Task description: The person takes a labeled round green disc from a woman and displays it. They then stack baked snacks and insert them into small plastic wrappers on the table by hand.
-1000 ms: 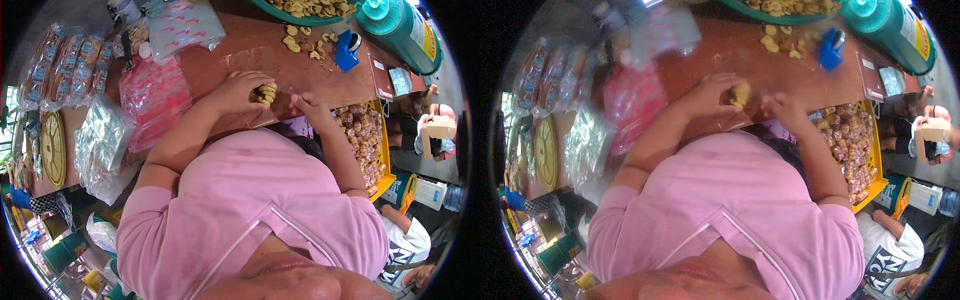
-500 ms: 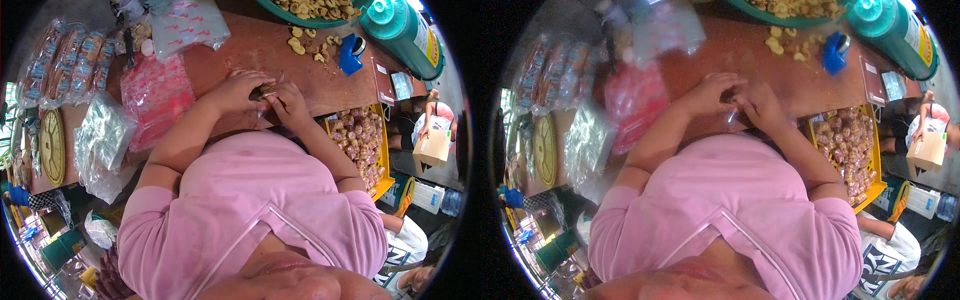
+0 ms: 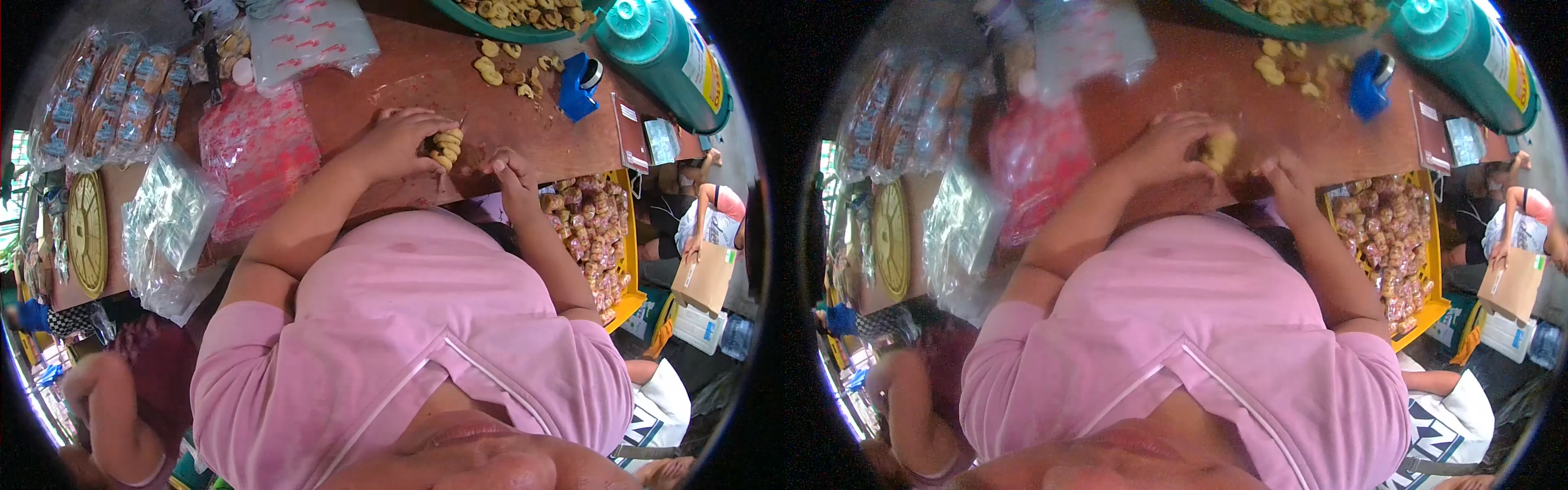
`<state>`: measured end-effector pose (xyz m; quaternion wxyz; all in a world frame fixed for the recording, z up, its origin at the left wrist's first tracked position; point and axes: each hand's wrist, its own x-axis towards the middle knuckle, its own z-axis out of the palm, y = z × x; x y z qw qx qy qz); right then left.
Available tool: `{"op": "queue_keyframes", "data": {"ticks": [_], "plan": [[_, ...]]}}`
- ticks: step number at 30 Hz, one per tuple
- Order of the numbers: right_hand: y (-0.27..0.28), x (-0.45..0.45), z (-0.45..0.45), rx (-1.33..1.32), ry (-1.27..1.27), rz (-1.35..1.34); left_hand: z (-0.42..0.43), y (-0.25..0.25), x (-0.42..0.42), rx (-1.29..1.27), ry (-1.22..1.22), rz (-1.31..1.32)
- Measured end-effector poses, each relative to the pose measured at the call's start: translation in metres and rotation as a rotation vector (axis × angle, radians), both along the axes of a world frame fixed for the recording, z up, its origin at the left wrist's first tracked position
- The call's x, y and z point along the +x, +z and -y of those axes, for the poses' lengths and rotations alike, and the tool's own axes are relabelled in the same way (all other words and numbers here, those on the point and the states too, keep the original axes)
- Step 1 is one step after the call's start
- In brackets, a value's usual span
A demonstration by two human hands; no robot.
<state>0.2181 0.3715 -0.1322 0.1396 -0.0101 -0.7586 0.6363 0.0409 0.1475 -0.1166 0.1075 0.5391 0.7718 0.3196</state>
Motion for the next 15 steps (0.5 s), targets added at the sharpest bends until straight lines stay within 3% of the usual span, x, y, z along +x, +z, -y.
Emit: {"op": "queue_keyframes", "data": {"ticks": [10,15], "plan": [[-0.006,0.004,-0.012,0.077,-0.082,0.163,-0.012,0.0,0.003,-0.044,0.046,-0.04],[0.0,-0.023,0.0,0.225,-0.096,0.099,-0.012,-0.007,0.0,-0.021,0.033,-0.019]]}}
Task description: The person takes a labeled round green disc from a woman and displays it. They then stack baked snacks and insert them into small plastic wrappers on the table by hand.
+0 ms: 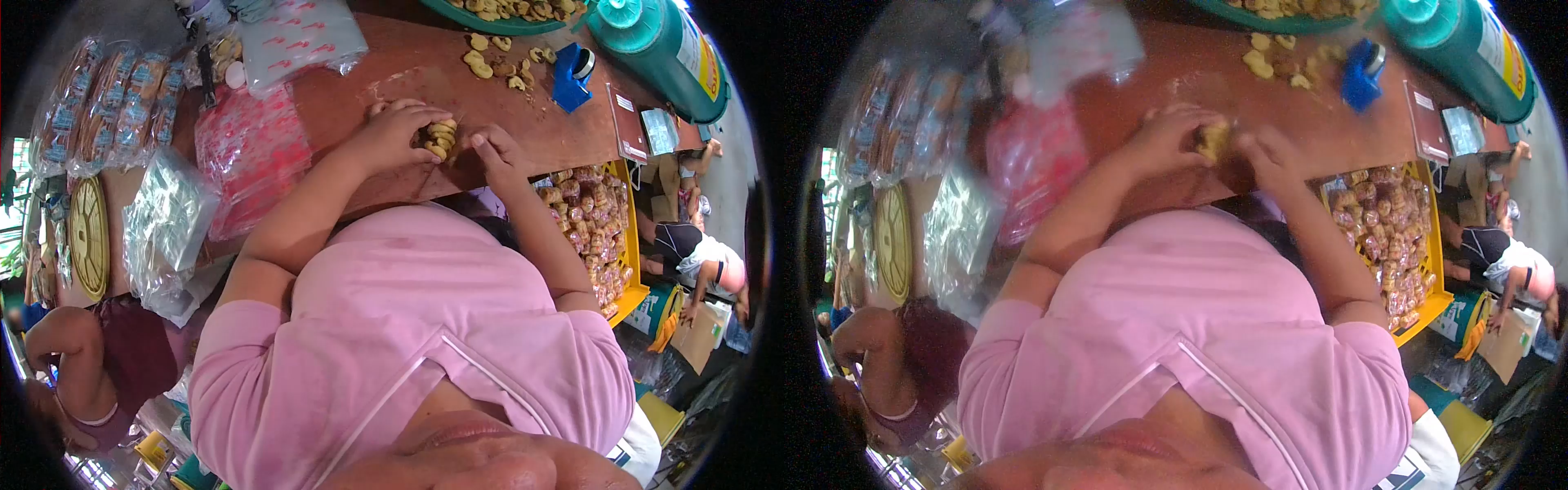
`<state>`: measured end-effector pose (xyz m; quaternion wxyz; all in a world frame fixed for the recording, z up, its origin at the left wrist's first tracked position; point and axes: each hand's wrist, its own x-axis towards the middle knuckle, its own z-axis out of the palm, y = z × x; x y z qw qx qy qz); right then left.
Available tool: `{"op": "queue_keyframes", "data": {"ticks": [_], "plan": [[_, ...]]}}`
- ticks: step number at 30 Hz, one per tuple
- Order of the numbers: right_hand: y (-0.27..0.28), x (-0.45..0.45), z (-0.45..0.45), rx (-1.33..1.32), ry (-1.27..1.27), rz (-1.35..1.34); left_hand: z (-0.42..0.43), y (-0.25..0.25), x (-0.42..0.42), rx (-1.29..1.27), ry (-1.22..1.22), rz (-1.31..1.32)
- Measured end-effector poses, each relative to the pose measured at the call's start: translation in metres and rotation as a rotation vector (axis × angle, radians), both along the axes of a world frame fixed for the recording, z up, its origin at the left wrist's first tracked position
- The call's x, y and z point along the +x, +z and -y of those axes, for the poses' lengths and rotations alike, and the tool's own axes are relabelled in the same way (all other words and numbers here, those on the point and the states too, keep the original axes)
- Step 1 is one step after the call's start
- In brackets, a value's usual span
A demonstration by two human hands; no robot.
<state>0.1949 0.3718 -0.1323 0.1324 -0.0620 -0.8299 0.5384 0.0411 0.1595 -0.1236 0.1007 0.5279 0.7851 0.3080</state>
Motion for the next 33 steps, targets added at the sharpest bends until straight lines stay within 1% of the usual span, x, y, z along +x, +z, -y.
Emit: {"op": "queue_keyframes", "data": {"ticks": [1,4,7,8,11,14,17,18,20,23,26,29,32,33], "plan": [[0.002,-0.007,0.007,0.039,-0.011,0.001,0.001,0.001,-0.001,-0.004,-0.004,0.002],[-0.001,-0.025,0.022,0.285,0.077,-0.171,0.001,0.0,-0.003,0.007,0.002,0.013],[0.034,-0.026,0.034,0.542,0.276,-0.272,0.005,-0.004,-0.007,0.053,-0.009,0.027],[0.032,-0.026,0.034,0.555,0.298,-0.294,0.006,-0.005,-0.008,0.074,-0.019,0.032],[0.03,-0.028,0.031,0.602,0.373,-0.344,0.007,0.004,-0.006,0.008,-0.01,-0.008],[0.032,-0.03,0.026,0.68,0.437,-0.366,0.007,-0.002,-0.008,0.063,-0.022,0.013],[0.031,-0.042,0.023,0.694,0.501,-0.386,0.007,-0.008,-0.011,0.009,-0.004,-0.033],[0.025,-0.045,0.022,0.692,0.495,-0.399,0.007,-0.01,-0.013,-0.015,0.003,-0.06],[0.034,-0.05,0.026,0.66,0.542,-0.333,0.008,-0.01,-0.016,-0.064,0.022,-0.114],[0.021,-0.058,0.028,0.735,0.542,-0.359,0.014,0.001,-0.012,-0.208,0.055,-0.142],[0.015,-0.064,0.028,0.797,0.555,-0.373,0.023,0.001,-0.018,-0.263,0.105,-0.183],[0.019,-0.069,0.031,0.827,0.576,-0.309,0.028,0.008,-0.019,-0.385,0.128,-0.215],[0.031,-0.07,0.037,0.868,0.599,-0.16,0.042,-0.001,-0.022,-0.336,0.209,-0.227],[0.028,-0.071,0.039,0.835,0.573,-0.215,0.05,-0.007,-0.023,-0.258,0.245,-0.148]]}}
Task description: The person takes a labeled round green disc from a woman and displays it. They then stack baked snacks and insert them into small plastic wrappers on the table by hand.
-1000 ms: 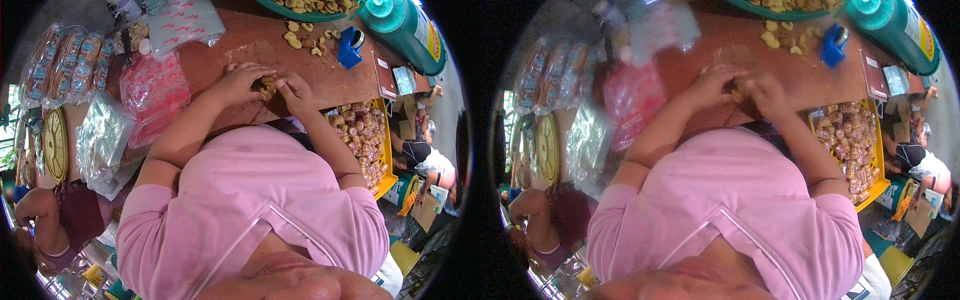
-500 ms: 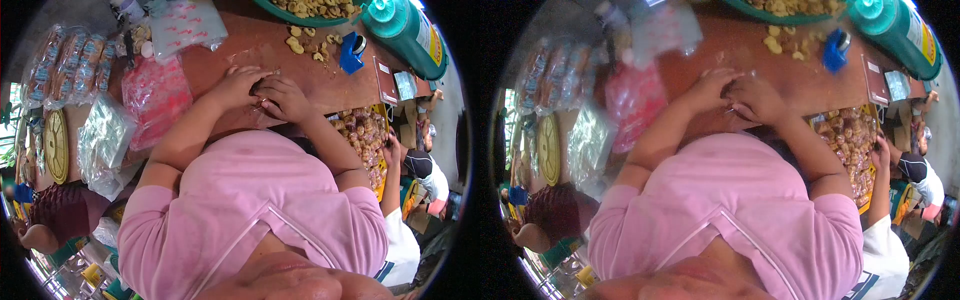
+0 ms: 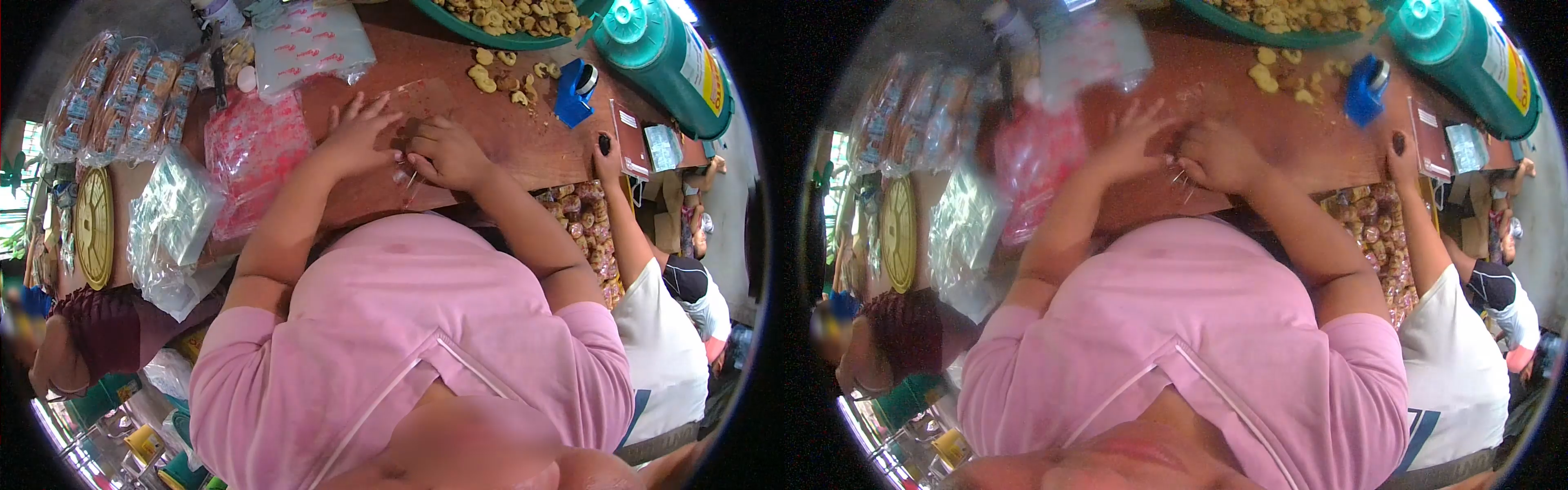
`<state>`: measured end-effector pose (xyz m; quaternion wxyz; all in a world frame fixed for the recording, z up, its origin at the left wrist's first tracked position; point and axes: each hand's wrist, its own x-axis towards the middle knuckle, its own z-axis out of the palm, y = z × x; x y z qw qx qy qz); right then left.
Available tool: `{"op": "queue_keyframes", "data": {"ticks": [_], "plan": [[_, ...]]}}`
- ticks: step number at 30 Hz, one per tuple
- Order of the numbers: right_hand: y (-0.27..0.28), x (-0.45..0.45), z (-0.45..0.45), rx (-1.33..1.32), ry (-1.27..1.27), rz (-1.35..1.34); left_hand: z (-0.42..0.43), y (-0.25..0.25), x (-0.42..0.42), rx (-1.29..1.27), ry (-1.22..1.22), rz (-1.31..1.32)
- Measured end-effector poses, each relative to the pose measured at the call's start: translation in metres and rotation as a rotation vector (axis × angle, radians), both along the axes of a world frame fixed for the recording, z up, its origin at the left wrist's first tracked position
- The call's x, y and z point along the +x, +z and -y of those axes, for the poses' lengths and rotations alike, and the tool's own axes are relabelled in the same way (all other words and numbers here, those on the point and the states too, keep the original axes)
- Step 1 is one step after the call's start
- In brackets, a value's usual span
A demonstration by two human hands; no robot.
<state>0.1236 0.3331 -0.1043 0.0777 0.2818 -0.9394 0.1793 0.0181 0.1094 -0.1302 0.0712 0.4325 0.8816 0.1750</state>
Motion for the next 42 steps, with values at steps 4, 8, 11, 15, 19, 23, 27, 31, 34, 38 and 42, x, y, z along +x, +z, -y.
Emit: {"op": "queue_keyframes", "data": {"ticks": [4,8,11,15,19,23,27,31,34,38,42], "plan": [[-0.01,-0.002,0.004,-0.152,-0.021,-0.103,0.024,0.007,0.043,0.16,0.096,0.163],[-0.008,0.001,0.01,-0.15,-0.071,-0.155,0.029,0.028,0.094,0.149,0.107,0.135],[-0.005,0.002,0.008,-0.124,-0.074,-0.07,0.031,0.019,0.085,0.282,0.11,0.104],[-0.006,0.005,0.009,-0.185,-0.066,-0.21,0.024,0.008,0.054,0.432,0.094,-0.063],[-0.01,0.01,0.009,-0.219,-0.12,-0.233,0.001,0.014,0.022,0.341,0.053,-0.097],[-0.009,0.013,0.011,-0.216,-0.134,-0.195,-0.029,0.016,0.002,0.108,0.05,-0.057],[-0.009,0.008,0.009,-0.087,-0.11,-0.217,-0.039,0.006,-0.009,0.094,0.059,0.029],[-0.004,0.004,0.024,-0.106,-0.194,-0.188,-0.014,-0.016,-0.007,0.308,0.132,-0.013],[0.002,0.002,0.026,-0.105,-0.198,-0.222,0.006,0.018,0.046,0.108,0.238,-0.013],[0.001,-0.001,0.025,-0.18,-0.196,-0.239,0.018,0.013,0.074,0.205,0.181,-0.12],[0.003,0.002,0.023,-0.185,-0.218,-0.188,0.016,0.004,0.059,0.236,0.122,-0.131]]}}
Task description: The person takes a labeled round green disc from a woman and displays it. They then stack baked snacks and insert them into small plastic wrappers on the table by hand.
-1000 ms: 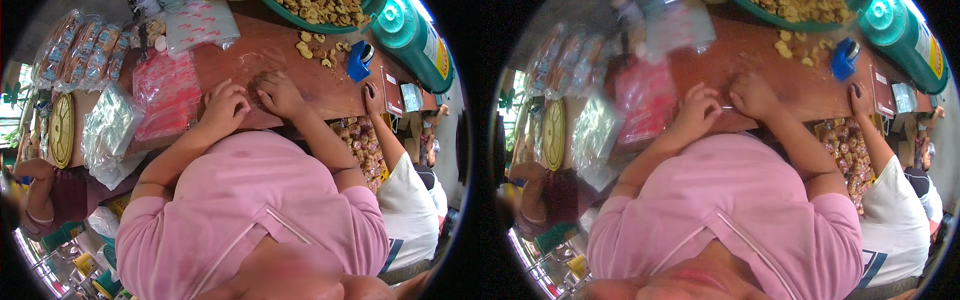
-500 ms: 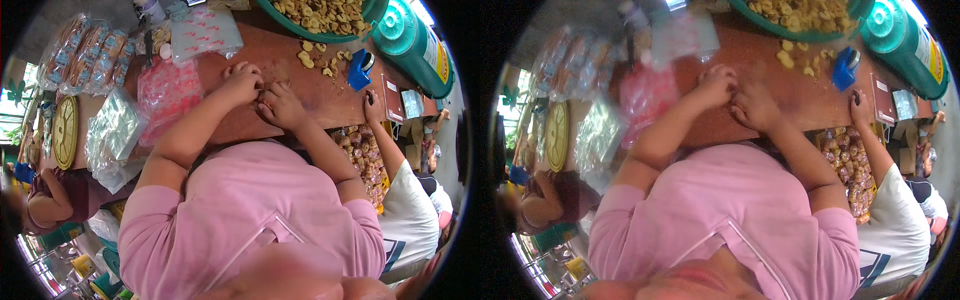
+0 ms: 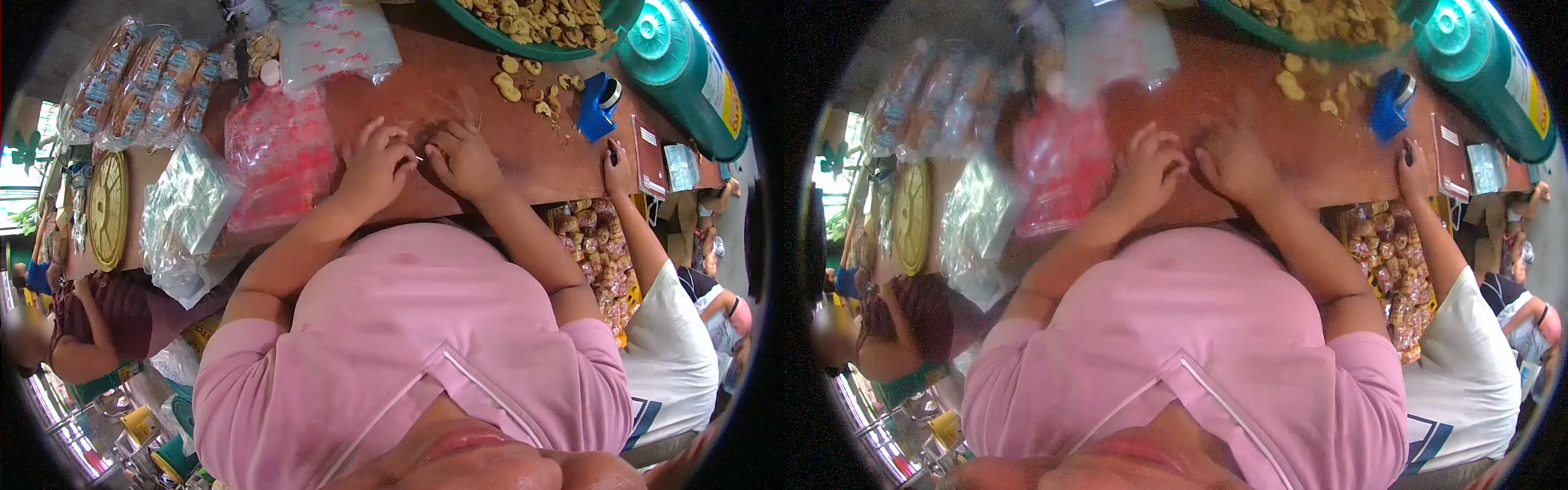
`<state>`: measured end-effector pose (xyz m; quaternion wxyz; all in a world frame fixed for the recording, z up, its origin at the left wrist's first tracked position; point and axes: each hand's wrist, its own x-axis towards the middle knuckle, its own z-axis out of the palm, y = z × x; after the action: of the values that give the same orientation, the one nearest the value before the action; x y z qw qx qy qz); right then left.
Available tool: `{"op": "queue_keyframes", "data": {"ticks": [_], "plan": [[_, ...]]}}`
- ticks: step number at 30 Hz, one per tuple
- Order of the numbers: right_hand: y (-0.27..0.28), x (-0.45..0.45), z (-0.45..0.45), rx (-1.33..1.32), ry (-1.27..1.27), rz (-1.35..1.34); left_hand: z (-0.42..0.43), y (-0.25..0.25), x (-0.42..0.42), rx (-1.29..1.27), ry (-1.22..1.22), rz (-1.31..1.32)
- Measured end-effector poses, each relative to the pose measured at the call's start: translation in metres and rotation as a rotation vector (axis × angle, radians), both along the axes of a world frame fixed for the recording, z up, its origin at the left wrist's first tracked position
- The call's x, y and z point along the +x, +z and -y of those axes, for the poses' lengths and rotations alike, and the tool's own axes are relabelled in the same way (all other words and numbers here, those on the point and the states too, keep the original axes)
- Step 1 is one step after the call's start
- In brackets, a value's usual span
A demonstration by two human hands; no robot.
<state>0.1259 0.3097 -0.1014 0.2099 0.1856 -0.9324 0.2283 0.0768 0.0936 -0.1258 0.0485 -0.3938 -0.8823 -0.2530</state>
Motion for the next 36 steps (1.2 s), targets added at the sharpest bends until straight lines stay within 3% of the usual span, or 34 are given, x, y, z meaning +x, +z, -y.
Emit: {"op": "queue_keyframes", "data": {"ticks": [3,6,9,12,15,21,24,27,30,33,36], "plan": [[-0.013,0.001,-0.003,0.042,-0.006,-0.024,-0.006,0.016,-0.011,0.024,-0.093,-0.144],[-0.025,0.0,-0.004,0.006,0.005,-0.06,-0.02,-0.006,-0.034,0.104,-0.186,-0.062],[-0.027,0.005,-0.002,-0.076,-0.061,0.063,-0.03,0.001,-0.038,-0.11,-0.188,0.072],[-0.024,0.004,-0.002,-0.053,-0.057,0.054,-0.036,-0.013,-0.042,-0.043,-0.215,-0.137],[-0.011,0.007,-0.004,0.026,-0.023,0.042,-0.037,-0.015,-0.053,-0.017,-0.278,-0.142],[-0.008,0.005,-0.006,0.091,0.029,0.002,-0.048,-0.004,-0.09,-0.339,-0.296,-0.062],[0.001,0.006,-0.003,0.084,0.042,0.007,-0.047,-0.012,-0.1,-0.216,-0.321,-0.081],[-0.002,0.006,-0.004,0.061,0.031,0.061,-0.033,-0.011,-0.112,-0.11,-0.392,0.098],[-0.004,0.006,-0.004,0.021,-0.004,0.063,-0.013,-0.005,-0.099,0.075,-0.463,0.051],[-0.006,0.005,0.0,-0.02,-0.008,0.047,-0.008,-0.004,-0.081,0.077,-0.415,-0.087],[0.001,0.006,0.002,-0.005,-0.031,0.089,-0.011,0.0,-0.079,-0.034,-0.46,-0.009]]}}
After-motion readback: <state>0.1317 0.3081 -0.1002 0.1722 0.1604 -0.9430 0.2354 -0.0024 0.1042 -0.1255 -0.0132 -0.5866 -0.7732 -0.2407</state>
